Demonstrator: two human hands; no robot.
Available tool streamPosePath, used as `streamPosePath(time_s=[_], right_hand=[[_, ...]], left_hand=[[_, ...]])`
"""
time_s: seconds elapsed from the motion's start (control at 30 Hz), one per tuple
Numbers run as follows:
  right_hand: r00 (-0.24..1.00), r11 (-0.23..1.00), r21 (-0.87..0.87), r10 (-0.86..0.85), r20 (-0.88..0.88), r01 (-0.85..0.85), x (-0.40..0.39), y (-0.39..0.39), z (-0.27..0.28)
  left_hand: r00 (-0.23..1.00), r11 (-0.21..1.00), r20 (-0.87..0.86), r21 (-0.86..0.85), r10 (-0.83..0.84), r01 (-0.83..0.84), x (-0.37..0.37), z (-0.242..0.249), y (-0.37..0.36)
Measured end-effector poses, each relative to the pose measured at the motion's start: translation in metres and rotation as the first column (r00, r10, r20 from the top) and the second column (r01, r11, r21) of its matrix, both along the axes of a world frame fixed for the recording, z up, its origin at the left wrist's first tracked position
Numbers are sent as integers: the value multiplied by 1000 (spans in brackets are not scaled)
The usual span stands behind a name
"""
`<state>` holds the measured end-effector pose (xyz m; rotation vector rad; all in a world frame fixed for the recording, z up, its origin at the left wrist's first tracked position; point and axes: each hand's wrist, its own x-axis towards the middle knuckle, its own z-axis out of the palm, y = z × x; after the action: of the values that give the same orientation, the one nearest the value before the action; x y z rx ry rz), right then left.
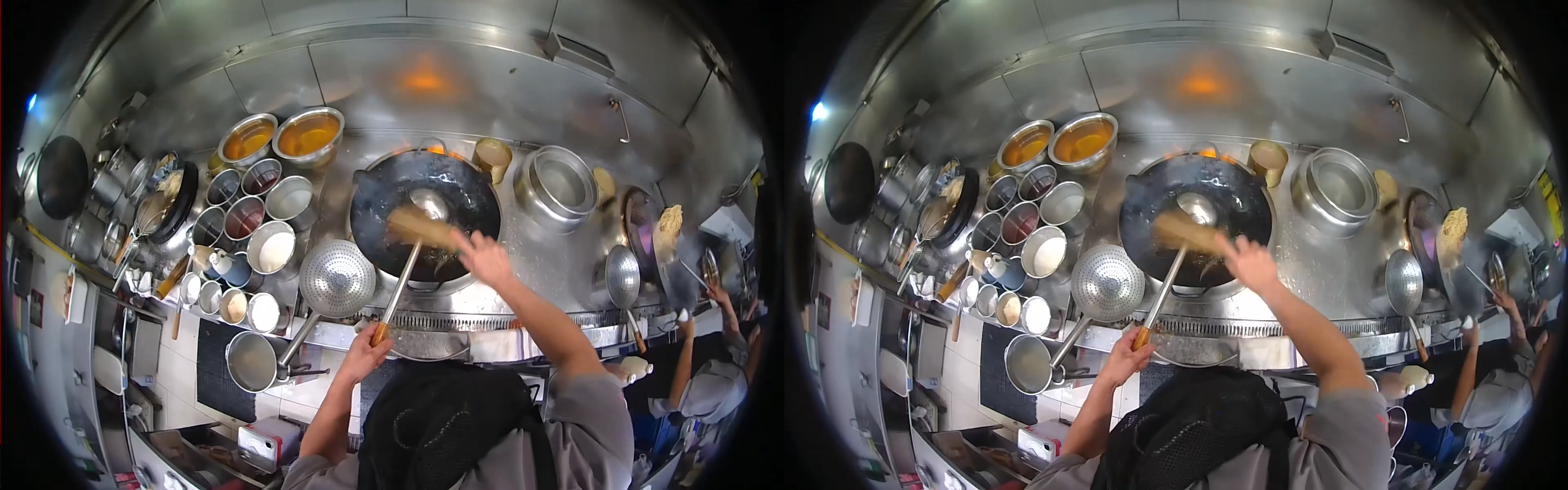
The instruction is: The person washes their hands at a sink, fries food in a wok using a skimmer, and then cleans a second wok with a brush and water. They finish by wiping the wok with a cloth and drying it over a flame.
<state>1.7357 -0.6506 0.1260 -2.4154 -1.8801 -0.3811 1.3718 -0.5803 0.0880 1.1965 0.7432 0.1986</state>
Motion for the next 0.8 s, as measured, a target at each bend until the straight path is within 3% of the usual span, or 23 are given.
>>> streamPosePath(time_s=[0.03,0.07,0.1,0.13,0.2,0.27,0.33,0.37,0.43,0.47,0.5,0.53,0.57,0.6,0.67,0.73,0.8], right_hand=[[997,998,26,-47,-57,48,18,9,4],[993,998,63,-17,-113,24,31,16,4],[989,996,36,-71,-130,76,32,23,10],[983,992,14,-122,-140,125,35,32,22],[966,979,55,-184,-181,197,44,42,39],[949,966,104,-205,-239,235,57,46,50],[915,928,197,-242,-322,315,69,45,57],[902,907,212,-287,-324,364,73,44,59],[902,909,235,-250,-352,344,82,37,70],[898,907,259,-220,-380,332,86,33,77],[892,898,288,-202,-404,334,90,29,80],[893,896,293,-200,-404,333,91,26,87],[873,882,317,-183,-451,348,92,22,94],[851,866,339,-167,-498,368,93,18,97],[835,860,340,-163,-525,381,96,16,96],[818,853,341,-159,-552,396,98,16,84],[931,957,170,-174,-321,237,101,19,62]], left_hand=[[1000,1000,-5,-4,-1,1,1,-7,-1],[1000,909,10,416,29,-31,0,-17,-2],[998,647,35,760,47,-57,-4,-22,-3],[998,645,31,762,51,-57,-2,-8,0],[909,569,-385,789,163,231,0,22,1],[878,561,-437,784,193,266,7,47,-1],[735,416,-604,781,309,466,14,66,-6],[732,419,-605,780,314,465,15,66,-3],[770,259,-536,843,346,471,14,57,9],[769,259,-534,845,351,468,10,40,17],[922,617,-358,762,151,194,4,16,29],[996,888,-74,460,51,-11,1,14,37],[963,987,-260,125,-66,101,-5,13,49],[962,986,-262,130,-71,108,-3,12,47],[990,894,-134,448,32,32,-1,1,29],[995,894,-86,449,41,3,4,-3,21],[995,917,-92,398,45,-5,4,9,16]])
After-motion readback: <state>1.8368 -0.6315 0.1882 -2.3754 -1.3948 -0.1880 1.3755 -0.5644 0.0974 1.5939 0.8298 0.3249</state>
